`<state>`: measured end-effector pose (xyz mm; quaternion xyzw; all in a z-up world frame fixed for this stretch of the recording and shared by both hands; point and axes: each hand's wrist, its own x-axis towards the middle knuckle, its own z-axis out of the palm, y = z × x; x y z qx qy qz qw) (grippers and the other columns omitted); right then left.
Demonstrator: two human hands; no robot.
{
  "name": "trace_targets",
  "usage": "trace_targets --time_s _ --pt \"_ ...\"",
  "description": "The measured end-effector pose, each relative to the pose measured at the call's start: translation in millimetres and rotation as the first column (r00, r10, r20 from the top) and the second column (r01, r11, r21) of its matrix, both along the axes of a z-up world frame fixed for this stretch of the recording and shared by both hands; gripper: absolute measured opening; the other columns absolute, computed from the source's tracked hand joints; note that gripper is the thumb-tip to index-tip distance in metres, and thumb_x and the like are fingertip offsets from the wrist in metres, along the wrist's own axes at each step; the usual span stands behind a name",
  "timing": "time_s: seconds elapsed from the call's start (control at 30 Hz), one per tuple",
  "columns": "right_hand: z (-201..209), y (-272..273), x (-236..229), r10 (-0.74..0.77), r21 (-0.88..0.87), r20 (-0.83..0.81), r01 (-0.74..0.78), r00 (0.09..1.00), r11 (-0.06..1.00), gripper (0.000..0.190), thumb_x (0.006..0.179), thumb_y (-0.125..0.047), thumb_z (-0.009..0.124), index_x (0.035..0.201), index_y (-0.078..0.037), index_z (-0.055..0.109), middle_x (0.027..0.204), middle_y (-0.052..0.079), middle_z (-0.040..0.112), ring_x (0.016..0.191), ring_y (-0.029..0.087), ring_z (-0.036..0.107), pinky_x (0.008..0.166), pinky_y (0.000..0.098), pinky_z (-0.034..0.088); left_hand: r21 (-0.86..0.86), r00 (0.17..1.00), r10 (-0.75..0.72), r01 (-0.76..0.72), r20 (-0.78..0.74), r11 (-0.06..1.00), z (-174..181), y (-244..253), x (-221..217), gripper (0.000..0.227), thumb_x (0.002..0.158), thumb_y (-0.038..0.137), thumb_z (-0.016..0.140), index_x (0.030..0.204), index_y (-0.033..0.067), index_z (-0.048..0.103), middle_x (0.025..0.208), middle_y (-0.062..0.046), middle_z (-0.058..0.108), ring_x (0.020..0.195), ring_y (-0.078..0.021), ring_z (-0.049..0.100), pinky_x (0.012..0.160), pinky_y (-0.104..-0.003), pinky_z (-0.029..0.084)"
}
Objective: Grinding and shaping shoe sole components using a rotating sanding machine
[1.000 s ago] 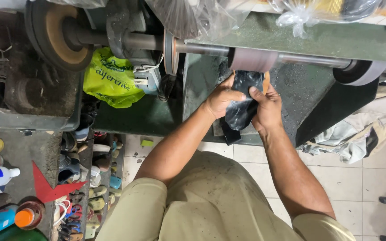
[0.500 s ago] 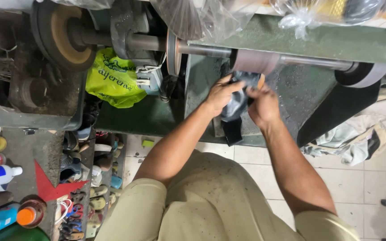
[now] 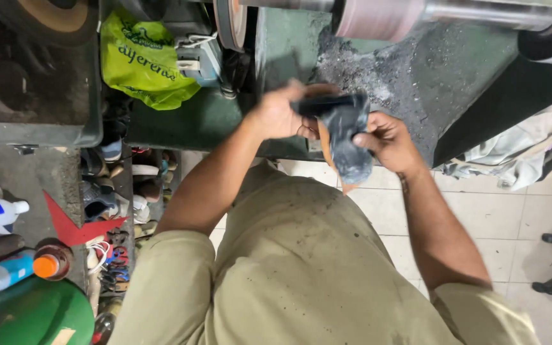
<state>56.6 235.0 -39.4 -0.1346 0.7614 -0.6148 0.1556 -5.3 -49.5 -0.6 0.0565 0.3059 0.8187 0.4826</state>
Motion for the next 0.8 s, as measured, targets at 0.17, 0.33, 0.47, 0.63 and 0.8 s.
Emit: trace_targets --time_s 0.17,0.33,0.47,0.63,0.8 --pt "-47 -17 13 -0.304 -0.360 0.307 0.405 0.902 0.840 0.031 0.094 -0.005 0.075 0.121 -0.003 0.061 0.097 0.011 0.074 0.086 0.022 0.076 0.073 0.0367 0.064 0.051 0.917 0.239 -0.268 0.318 0.962 -49 32 68 0.017 0.099 0.043 0.058 0.105 0.0308 0.068 0.099 0.002 0.075 0.079 -0.0182 0.074 0.056 -0.032 0.058" --pt "-36 -38 15 -0.390 -0.177 0.162 0.416 0.906 0.892 0.044 0.102 -0.005 0.070 0.143 -0.009 0.054 0.090 0.008 0.067 0.082 0.015 0.067 0.068 0.0304 0.057 -0.133 0.749 0.589 -0.578 0.304 0.805 -69 85 79 0.026 0.098 0.038 0.073 0.120 0.0241 0.069 0.123 -0.001 0.069 0.113 -0.0193 0.063 0.099 -0.043 0.052" --pt "-12 -44 12 -0.332 0.224 -0.675 0.612 0.659 0.759 0.033 0.084 -0.014 0.095 0.112 -0.008 0.079 0.090 0.009 0.061 0.073 0.028 0.068 0.061 0.0378 0.053 -0.400 0.722 0.672 -0.574 0.163 0.714 -10 76 78 0.060 0.097 0.043 0.071 0.148 0.0210 0.051 0.161 -0.004 0.033 0.149 -0.0217 0.026 0.124 -0.050 0.018" --pt "-3 -52 2 -0.216 0.226 -0.794 0.606 0.568 0.763 0.026 0.086 -0.019 0.092 0.108 -0.012 0.081 0.088 0.007 0.057 0.073 0.032 0.066 0.060 0.0403 0.051 -0.350 0.738 0.615 -0.518 0.280 0.781 -54 61 75 0.050 0.097 0.046 0.069 0.134 0.0168 0.054 0.140 -0.017 0.050 0.122 -0.0364 0.060 0.099 -0.065 0.051" --pt "-12 -58 -5 -0.245 0.152 -0.782 0.556 0.573 0.817 0.026 0.089 -0.011 0.089 0.113 -0.004 0.081 0.081 0.012 0.059 0.070 0.037 0.066 0.060 0.0402 0.053 -0.421 0.844 0.523 -0.434 0.120 0.796 -105 56 65 0.044 0.094 0.053 0.070 0.120 0.0181 0.061 0.114 -0.010 0.057 0.104 -0.0301 0.067 0.080 -0.065 0.060"
